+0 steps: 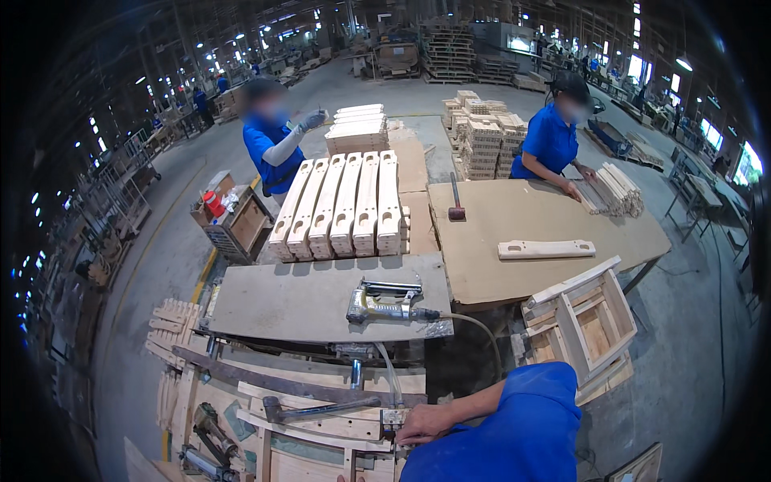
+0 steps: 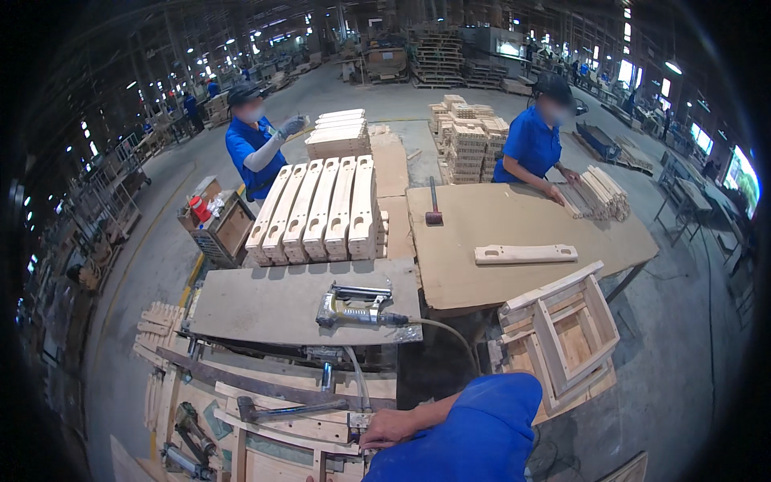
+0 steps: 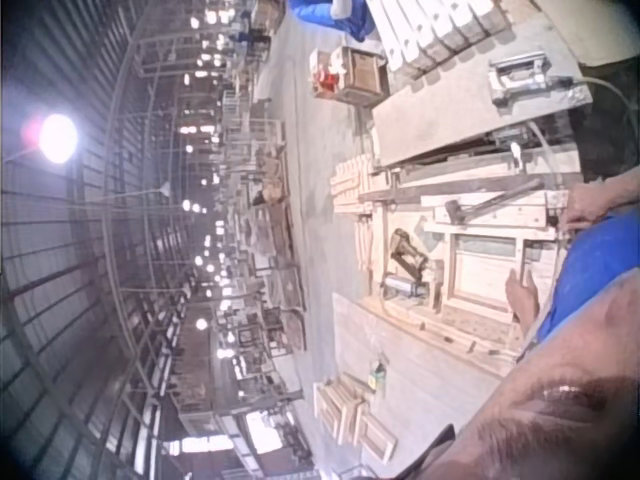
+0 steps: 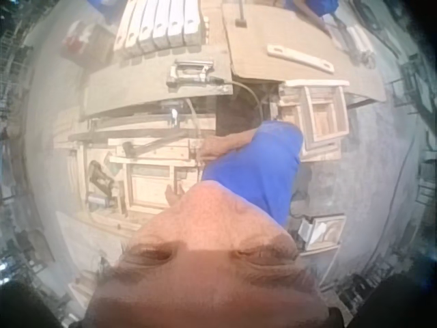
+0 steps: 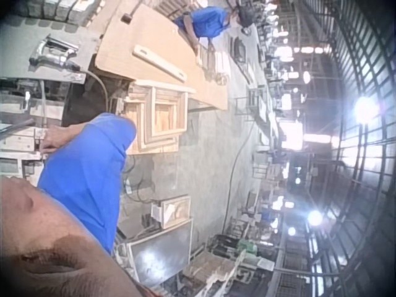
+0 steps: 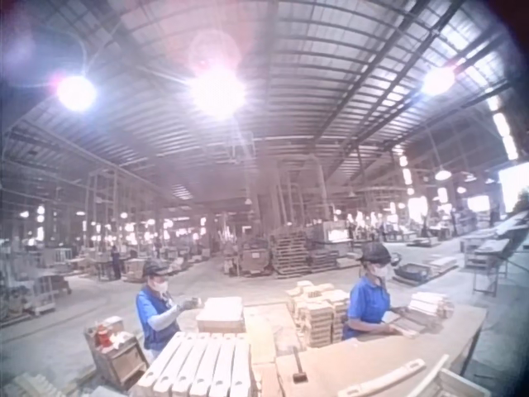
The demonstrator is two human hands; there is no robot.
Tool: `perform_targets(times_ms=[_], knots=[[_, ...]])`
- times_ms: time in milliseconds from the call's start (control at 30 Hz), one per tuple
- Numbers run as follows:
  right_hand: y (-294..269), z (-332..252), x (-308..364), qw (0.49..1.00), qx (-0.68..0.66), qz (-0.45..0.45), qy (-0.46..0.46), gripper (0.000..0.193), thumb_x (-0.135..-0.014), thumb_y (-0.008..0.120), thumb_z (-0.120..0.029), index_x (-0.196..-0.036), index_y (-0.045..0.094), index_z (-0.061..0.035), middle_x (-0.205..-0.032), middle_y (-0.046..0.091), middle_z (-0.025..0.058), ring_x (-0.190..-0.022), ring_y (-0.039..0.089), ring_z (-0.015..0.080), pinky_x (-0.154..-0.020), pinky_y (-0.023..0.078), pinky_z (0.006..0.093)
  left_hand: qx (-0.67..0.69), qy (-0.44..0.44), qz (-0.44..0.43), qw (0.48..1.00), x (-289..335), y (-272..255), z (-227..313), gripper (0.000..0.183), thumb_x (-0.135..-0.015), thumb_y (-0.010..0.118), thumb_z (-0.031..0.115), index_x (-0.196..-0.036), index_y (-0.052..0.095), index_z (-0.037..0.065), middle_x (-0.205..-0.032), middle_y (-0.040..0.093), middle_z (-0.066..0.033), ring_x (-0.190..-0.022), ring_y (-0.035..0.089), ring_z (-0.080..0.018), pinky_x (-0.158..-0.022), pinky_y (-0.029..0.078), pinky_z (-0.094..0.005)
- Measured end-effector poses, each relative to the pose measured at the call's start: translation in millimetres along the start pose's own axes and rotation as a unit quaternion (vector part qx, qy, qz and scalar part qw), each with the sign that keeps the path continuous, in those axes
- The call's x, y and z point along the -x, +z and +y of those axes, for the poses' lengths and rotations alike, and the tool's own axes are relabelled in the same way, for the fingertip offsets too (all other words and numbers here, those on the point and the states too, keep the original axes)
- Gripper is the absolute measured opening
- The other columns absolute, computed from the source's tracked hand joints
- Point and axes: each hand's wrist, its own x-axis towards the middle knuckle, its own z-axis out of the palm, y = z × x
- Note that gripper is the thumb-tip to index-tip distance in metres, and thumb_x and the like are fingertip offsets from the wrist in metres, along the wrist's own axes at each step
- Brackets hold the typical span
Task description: The person assembles wooden frames by placing pieces into a jig, tapping them with a hammer, and securing them with a nail gun. They repeatedly lift completed frames and place them on a nearby table.
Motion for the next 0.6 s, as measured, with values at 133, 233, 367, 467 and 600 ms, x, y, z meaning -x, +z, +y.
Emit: perform_targets(times_ms=[133, 233, 367, 467, 600], knots=[[0.3, 3.6, -1.3, 1.0, -0.009, 0.004, -0.007, 0.021, -0.111, 0.057, -0.027, -0.107, 0.068, -0.0092, -0.085, 0.071, 0.0174, -0.081, 0.07, 0.0417, -0.067, 0.053, 0.0535, -0.003, -0.004, -0.017, 1.0, -2.7, 2.7, 1.1, 0.072, -0.102, 0.074, 0.039, -0.151, 0.052, -0.01, -0.148, 0.057, -0.0353, -0.141, 0.052, -0.051, -0.121, 0.04, -0.0559], [-4.3, 6.7, 0.5, 0.999, 0.025, 0.037, 0.005, 0.021, -0.112, 0.056, -0.025, -0.107, 0.068, -0.0089, -0.084, 0.07, 0.0163, -0.08, 0.07, 0.0389, -0.068, 0.054, 0.0505, 0.02, -0.014, -0.02, 1.0, -5.7, 5.9, 4.7, 0.069, -0.103, 0.072, 0.037, -0.151, 0.052, -0.009, -0.149, 0.056, -0.035, -0.143, 0.05, -0.0496, -0.121, 0.039, -0.0553], [-10.5, 16.7, -1.0, 0.997, 0.056, 0.053, 0.013, 0.02, -0.111, 0.058, -0.027, -0.108, 0.07, -0.011, -0.081, 0.07, 0.0139, -0.078, 0.07, 0.037, -0.065, 0.054, 0.0488, -0.025, 0.015, -0.036, 0.999, -14.2, 0.7, 18.9, 0.058, -0.106, 0.068, 0.036, -0.141, 0.061, -0.008, -0.138, 0.065, -0.0342, -0.133, 0.059, -0.0488, -0.113, 0.048, -0.053], [-19.8, 19.6, -12.6, 0.995, 0.071, 0.07, -0.007, 0.016, -0.108, 0.061, -0.026, -0.108, 0.071, -0.0142, -0.08, 0.07, 0.0118, -0.075, 0.071, 0.0346, -0.064, 0.055, 0.0481, -0.058, 0.01, -0.049, 0.997, -30.5, -7.1, 26.9, 0.05, -0.107, 0.066, 0.033, -0.136, 0.066, -0.008, -0.13, 0.069, -0.0329, -0.125, 0.064, -0.0482, -0.107, 0.053, -0.0517], [-30.3, 27.9, -5.2, 0.983, 0.159, 0.088, 0.017, 0.008, -0.095, 0.071, -0.02, -0.103, 0.074, -0.0184, -0.081, 0.072, 0.0075, -0.074, 0.072, 0.032, -0.063, 0.056, 0.0462, -0.099, 0.046, 0.015, 0.994, -44.9, 17.0, -6.4, 0.032, -0.093, 0.076, 0.029, -0.105, 0.072, 0.0, -0.1, 0.069, -0.0267, -0.097, 0.066, -0.0483, -0.087, 0.053, -0.057]])
